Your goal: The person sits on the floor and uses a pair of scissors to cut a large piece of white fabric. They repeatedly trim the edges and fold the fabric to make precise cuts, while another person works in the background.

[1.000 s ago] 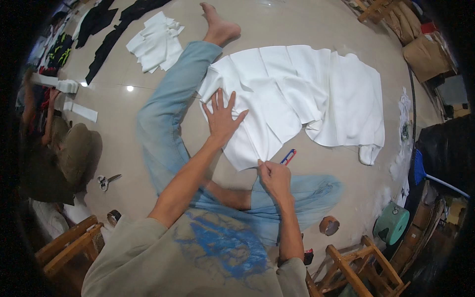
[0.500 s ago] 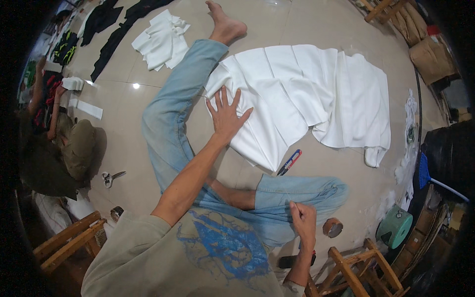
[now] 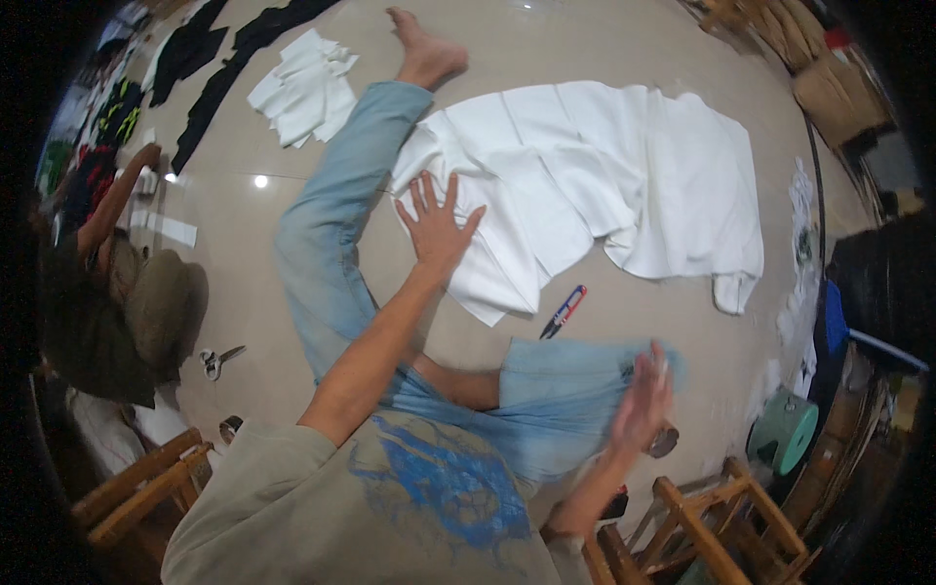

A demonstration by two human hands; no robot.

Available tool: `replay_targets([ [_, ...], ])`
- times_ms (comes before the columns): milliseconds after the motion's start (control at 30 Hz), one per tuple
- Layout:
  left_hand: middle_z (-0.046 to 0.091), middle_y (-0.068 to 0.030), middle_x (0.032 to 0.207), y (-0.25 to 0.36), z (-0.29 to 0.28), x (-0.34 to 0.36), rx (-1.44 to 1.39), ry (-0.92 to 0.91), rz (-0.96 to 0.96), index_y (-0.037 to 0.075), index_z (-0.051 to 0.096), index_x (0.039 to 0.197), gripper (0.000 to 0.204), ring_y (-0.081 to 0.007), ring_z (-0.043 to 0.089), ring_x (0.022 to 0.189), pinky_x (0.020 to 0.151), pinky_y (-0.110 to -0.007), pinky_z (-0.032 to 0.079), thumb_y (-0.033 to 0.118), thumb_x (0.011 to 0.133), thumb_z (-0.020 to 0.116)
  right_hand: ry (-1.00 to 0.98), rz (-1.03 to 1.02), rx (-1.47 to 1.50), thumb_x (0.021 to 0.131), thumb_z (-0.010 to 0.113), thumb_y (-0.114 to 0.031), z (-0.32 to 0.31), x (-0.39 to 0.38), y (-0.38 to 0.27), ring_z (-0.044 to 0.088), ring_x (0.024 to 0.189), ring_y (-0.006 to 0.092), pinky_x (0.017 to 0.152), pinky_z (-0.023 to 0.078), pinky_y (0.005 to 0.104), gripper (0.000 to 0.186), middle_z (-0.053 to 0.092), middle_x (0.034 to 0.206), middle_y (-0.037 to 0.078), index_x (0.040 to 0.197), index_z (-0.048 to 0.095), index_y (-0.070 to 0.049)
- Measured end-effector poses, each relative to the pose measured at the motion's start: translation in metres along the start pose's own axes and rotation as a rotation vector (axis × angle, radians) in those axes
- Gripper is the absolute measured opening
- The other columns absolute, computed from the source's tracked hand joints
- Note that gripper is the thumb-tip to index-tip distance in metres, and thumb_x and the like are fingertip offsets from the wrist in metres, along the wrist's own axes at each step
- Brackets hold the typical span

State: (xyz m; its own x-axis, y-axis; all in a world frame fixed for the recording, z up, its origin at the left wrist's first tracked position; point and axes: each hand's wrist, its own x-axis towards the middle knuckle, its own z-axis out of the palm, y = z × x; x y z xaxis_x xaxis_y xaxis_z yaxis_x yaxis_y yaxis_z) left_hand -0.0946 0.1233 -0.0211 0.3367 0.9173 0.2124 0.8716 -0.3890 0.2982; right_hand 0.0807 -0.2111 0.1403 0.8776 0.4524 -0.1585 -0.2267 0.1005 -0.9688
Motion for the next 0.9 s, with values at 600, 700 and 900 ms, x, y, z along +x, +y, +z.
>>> replay_targets([
  [600,0.036,-0.0241,0.159,0.061,-0.084,-0.078,-0.819,-0.166,0.266,0.009,0.058,0.136,0.057,-0.0435,0.031,0.149,0.123,-0.055,0.023,0.015,0.083,0.079,-0.434,0.181,-0.109,0.103,0.058,-0.010,0.096,-0.001,0.046,0.057,0.133,0.0267,0.111,0.044,0.0378,0.037,0.026,0.167,0.019,0.130,0.058,0.015],
  [700,0.042,-0.0230,0.154,0.106,-0.105,-0.115,-0.888,-0.244,0.102,0.006,0.061,0.126,0.043,-0.0427,0.037,0.145,0.119,-0.051,0.032,0.011,0.086,0.076,-0.378,0.157,-0.089,0.105,0.057,-0.014,0.113,-0.009,0.047,0.052,0.138,0.0287,0.115,0.040,0.0378,0.041,0.022,0.169,0.020,0.133,0.056,0.016],
  [900,0.047,-0.0261,0.147,0.114,-0.106,-0.121,-0.762,-0.106,0.107,0.001,0.059,0.117,0.029,-0.0431,0.042,0.137,0.115,-0.055,0.029,0.024,0.098,0.061,-0.291,-0.102,-0.510,0.106,0.057,-0.024,0.129,-0.029,0.066,0.043,0.144,0.0363,0.113,0.041,0.0383,0.043,0.022,0.165,0.030,0.130,0.060,0.011],
])
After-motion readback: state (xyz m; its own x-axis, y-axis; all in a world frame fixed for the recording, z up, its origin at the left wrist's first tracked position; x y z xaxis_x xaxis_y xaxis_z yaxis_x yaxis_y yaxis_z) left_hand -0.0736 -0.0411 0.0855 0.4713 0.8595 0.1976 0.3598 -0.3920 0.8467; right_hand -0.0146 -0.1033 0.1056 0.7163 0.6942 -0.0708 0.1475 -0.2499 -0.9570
